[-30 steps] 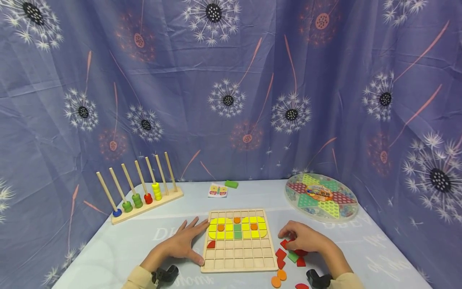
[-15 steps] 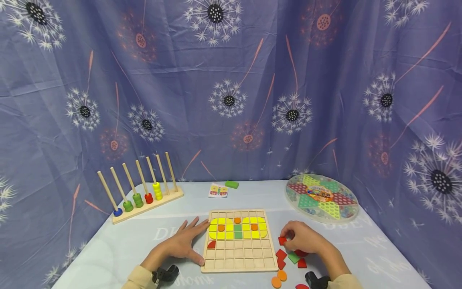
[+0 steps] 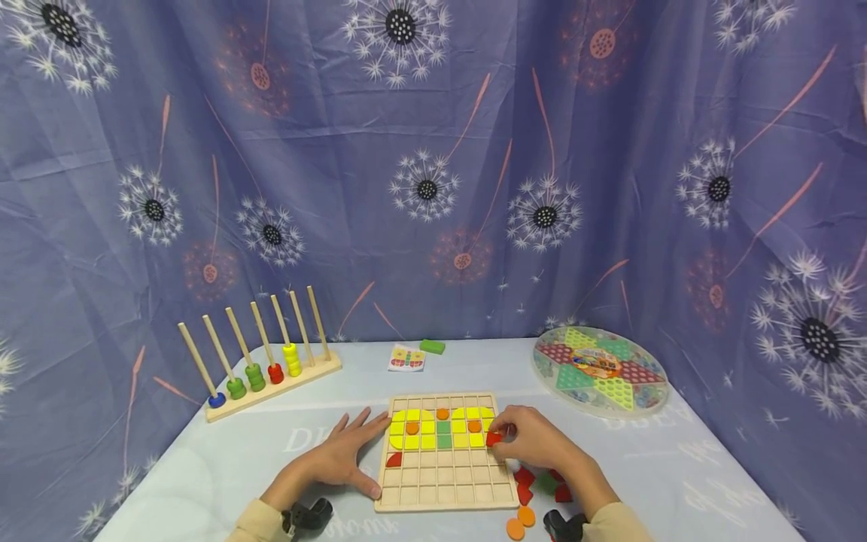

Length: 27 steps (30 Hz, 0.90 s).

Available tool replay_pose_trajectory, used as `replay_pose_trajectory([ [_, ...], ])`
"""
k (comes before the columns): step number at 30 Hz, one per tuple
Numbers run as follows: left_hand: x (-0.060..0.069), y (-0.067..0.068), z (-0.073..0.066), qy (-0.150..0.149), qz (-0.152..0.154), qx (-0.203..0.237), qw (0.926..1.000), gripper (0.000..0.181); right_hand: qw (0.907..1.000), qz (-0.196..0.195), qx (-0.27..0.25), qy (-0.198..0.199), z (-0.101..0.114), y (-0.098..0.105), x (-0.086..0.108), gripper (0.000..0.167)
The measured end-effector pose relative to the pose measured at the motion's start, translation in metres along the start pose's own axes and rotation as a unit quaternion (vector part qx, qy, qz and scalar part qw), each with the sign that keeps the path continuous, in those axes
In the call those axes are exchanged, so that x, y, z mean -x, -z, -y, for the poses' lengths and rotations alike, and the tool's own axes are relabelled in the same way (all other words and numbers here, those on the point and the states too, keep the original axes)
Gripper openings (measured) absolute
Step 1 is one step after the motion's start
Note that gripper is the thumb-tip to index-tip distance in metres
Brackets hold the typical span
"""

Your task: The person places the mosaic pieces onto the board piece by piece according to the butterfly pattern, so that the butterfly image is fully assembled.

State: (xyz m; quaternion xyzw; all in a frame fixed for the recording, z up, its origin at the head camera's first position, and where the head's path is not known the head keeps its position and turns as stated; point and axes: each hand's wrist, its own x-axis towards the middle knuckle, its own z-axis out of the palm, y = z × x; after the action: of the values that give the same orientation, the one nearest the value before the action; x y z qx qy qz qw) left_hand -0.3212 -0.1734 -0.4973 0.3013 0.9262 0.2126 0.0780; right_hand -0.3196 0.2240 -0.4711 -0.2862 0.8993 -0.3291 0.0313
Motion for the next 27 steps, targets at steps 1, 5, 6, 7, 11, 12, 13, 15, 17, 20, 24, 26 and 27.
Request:
replay_pose_trajectory([
  [1, 0.000, 0.000, 0.000, 0.000, 0.000, 0.003, 1.0000, 0.120, 1.0000, 0.005, -0.002, 0.005, 0.003, -0.003, -0.003, 0.026],
  [5, 0.000, -0.001, -0.001, 0.000, 0.001, 0.004, 1.0000, 0.120, 0.9993, 0.023, 0.002, 0.028, 0.015, -0.015, -0.014, 0.027],
  [6, 0.001, -0.001, -0.001, 0.000, 0.000, 0.004, 1.0000, 0.120, 0.9991, 0.026, 0.003, 0.035, 0.018, -0.017, -0.016, 0.026],
  [7, 0.001, -0.001, -0.001, 0.000, -0.001, 0.005, 1.0000, 0.119, 0.9988, 0.029, 0.009, 0.039, 0.021, -0.019, -0.019, 0.026],
  [11, 0.000, 0.000, -0.001, 0.004, -0.002, 0.006, 1.0000, 0.118, 0.9976, 0.038, 0.029, 0.051, 0.033, -0.024, -0.028, 0.025],
  [12, 0.000, 0.000, -0.001, 0.004, -0.003, 0.007, 1.0000, 0.118, 0.9973, 0.041, 0.029, 0.054, 0.036, -0.024, -0.030, 0.025],
  [13, 0.000, 0.000, -0.001, 0.004, -0.002, 0.009, 0.9999, 0.118, 0.9969, 0.043, 0.034, 0.057, 0.039, -0.025, -0.031, 0.025],
  [15, 0.000, 0.000, -0.001, 0.004, -0.002, 0.007, 1.0000, 0.118, 0.9963, 0.045, 0.033, 0.065, 0.044, -0.026, -0.033, 0.022],
  [17, 0.001, 0.000, -0.001, 0.005, -0.001, 0.006, 1.0000, 0.118, 0.9959, 0.046, 0.028, 0.072, 0.050, -0.029, -0.035, 0.020],
  [20, 0.001, 0.000, 0.000, 0.007, 0.000, 0.003, 1.0000, 0.118, 0.9957, 0.048, 0.032, 0.072, 0.059, -0.033, -0.040, 0.017],
  [24, 0.001, 0.000, -0.001, 0.009, 0.000, 0.003, 1.0000, 0.118, 0.9944, 0.054, 0.048, 0.077, 0.071, -0.041, -0.050, 0.016],
  [26, 0.000, -0.001, -0.001, 0.009, -0.001, 0.003, 1.0000, 0.117, 0.9930, 0.057, 0.059, 0.085, 0.075, -0.046, -0.055, 0.016],
  [27, 0.000, -0.001, -0.002, 0.009, -0.001, 0.003, 1.0000, 0.117, 0.9924, 0.058, 0.062, 0.089, 0.077, -0.049, -0.058, 0.016],
])
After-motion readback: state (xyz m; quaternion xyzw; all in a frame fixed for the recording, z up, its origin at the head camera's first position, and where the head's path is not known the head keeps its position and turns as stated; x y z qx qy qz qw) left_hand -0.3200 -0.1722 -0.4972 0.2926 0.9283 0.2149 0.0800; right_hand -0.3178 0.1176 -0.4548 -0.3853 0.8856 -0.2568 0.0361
